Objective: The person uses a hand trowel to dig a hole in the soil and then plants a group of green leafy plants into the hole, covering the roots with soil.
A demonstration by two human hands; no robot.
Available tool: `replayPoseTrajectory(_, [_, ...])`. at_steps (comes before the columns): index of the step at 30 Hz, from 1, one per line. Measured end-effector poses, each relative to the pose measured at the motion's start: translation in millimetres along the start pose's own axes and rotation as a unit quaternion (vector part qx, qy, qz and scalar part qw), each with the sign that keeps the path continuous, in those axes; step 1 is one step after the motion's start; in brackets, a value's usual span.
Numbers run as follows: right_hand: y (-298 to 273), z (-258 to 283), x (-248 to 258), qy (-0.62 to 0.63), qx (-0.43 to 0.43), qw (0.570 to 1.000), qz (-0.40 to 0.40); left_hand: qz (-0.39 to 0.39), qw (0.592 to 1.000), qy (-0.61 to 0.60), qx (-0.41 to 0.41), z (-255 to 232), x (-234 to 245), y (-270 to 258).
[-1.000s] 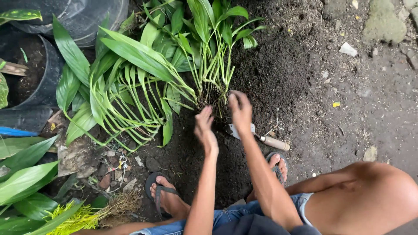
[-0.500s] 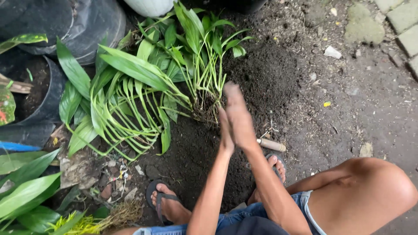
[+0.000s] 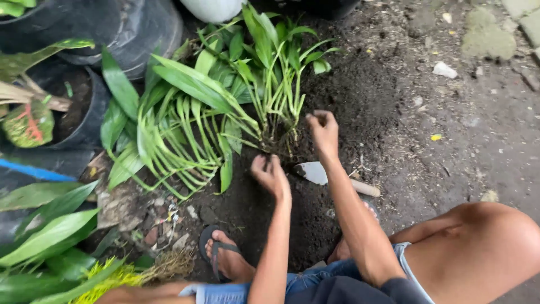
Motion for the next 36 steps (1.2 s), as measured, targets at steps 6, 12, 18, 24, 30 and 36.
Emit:
replayPoseTrajectory(6, [15.5,22.9,-72.4,-0.273,0.002,0.961,0.034,0.033,0.934,0.340,0.105,-36.9,-10.3,96.6])
replayPoseTrajectory(12, [67.9,-43.2,-95.4,-0.188,0.079,0.979,-0.004,0.181,0.924,0.336,0.021,13.9,-59.5,146.7])
replayPoseTrajectory(18, [61.2,14.4,-76.9,-0.048,-0.041,0.992,0.113,0.176,0.937,0.293,0.070,37.2,-93.3,165.7])
replayPoseTrajectory(24, [49.5,12.9,-70.0,0.129,-0.147,0.962,0.191,0.258,0.920,0.226,0.192,-73.7,-82.5,112.4])
replayPoseTrajectory(30, [36.1,-19.7,-60.4,0.189,-0.176,0.958,0.126,0.341,0.868,0.187,0.308,-134.5,-65.4,74.5])
replayPoseTrajectory(36, [-25.6,18.7,-48.0,0.048,-0.150,0.979,0.127,0.316,0.895,0.168,0.266,-58.1,-33.5,78.7])
Point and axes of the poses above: each hand's wrist, its own y-axis towards the middle knuckle, its own x-axis out of the back of the hand, z = x × y, the point moved 1 cm from there along y, towards the middle knuckle, and after that the axes turned 2 degrees about z, right-handed, at the moved point
